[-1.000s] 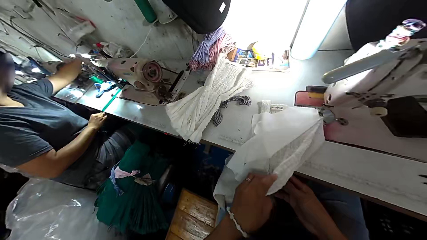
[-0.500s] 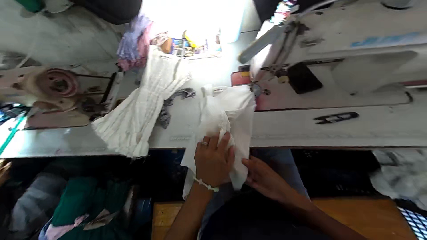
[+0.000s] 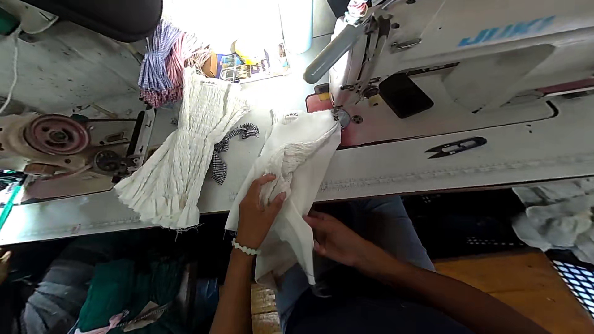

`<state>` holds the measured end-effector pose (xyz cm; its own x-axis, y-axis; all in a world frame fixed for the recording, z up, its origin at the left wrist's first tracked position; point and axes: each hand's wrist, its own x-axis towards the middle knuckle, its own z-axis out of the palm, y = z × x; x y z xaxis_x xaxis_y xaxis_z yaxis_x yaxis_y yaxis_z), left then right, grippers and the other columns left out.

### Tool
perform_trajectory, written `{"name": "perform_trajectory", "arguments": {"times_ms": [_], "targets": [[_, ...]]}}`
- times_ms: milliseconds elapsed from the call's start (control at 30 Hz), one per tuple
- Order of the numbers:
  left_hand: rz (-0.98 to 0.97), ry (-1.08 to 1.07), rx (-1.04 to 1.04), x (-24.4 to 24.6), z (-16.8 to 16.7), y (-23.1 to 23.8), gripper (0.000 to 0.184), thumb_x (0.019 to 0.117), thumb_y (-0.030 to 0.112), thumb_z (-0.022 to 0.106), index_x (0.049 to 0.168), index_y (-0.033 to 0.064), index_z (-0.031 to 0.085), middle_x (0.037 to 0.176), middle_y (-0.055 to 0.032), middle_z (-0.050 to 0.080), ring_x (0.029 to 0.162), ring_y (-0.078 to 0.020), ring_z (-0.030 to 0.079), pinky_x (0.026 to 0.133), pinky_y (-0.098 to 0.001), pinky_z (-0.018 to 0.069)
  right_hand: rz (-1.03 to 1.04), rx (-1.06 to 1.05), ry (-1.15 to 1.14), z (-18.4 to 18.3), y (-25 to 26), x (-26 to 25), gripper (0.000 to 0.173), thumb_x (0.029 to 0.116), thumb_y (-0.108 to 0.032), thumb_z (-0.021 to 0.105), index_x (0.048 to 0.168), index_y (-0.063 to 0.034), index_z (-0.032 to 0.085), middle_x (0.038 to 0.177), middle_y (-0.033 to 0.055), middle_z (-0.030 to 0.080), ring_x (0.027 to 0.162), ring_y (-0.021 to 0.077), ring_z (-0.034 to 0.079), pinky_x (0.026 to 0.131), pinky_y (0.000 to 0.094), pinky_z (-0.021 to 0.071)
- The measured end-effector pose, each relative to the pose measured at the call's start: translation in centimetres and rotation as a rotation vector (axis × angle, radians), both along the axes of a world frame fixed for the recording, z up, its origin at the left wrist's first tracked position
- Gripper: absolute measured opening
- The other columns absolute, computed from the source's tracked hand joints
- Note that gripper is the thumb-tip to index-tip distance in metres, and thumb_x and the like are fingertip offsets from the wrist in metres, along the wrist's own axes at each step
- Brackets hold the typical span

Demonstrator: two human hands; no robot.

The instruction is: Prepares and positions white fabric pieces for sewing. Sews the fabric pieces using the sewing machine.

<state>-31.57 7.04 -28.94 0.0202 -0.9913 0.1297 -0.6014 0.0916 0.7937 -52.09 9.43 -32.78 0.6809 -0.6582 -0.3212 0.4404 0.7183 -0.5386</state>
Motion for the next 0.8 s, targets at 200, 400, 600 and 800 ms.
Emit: {"name": "perform_trajectory", "arguments": {"times_ms": [200,400,600,800], "targets": [[0.060,0.061,0.067,0.8,0.0,-0.2,0.051,0.0938,0.033,0.070,0.134,0.0025,0.061,0.130,-0.0136,0.067,0.118,-0.0171,0.065,0.101,-0.0384,0.0523,-0.163,-0.353,0.170,2.2,-0.4,-0.4,0.011,0.0947,-0.007,0.060,0.099,-0.0088,0.070,0.095,-0.0040,0.073,0.091,0.0046,0.069,0.087,0.0267,0.0577],[0.053,0.051,0.100,0.5,0.7,-0.6,0.048,0.0962,0.030,0.068,0.135,0.0028,0.061,0.132,-0.0123,0.066,0.121,-0.0159,0.063,0.104,-0.0363,0.0504,-0.263,-0.300,0.011,2.6,-2.5,-0.2,0.016,0.0913,-0.017,0.057,0.106,-0.0139,0.062,0.093,-0.0043,0.072,0.084,0.0044,0.069,0.077,0.0251,0.0592],[0.058,0.029,0.066,0.2,0.5,-0.4,0.046,0.0967,0.030,0.067,0.133,0.0026,0.062,0.134,-0.0132,0.065,0.124,-0.0185,0.061,0.106,-0.0382,0.0487,-0.389,-0.323,0.099,2.3,-3.5,-2.7,0.031,0.0983,-0.026,0.054,0.125,-0.0112,0.052,0.097,0.0010,0.074,0.081,0.0077,0.070,0.071,0.0252,0.0595],[0.041,0.028,0.034,0.4,-0.2,-0.3,0.048,0.0949,0.031,0.069,0.133,0.0020,0.062,0.134,-0.0131,0.065,0.125,-0.0183,0.061,0.107,-0.0380,0.0481,-0.216,-0.287,0.323,3.0,-0.4,-7.1,0.056,0.0921,-0.013,0.064,0.143,-0.0130,0.041,0.087,-0.0018,0.074,0.058,-0.0017,0.059,0.050,0.0129,0.0454]]}}
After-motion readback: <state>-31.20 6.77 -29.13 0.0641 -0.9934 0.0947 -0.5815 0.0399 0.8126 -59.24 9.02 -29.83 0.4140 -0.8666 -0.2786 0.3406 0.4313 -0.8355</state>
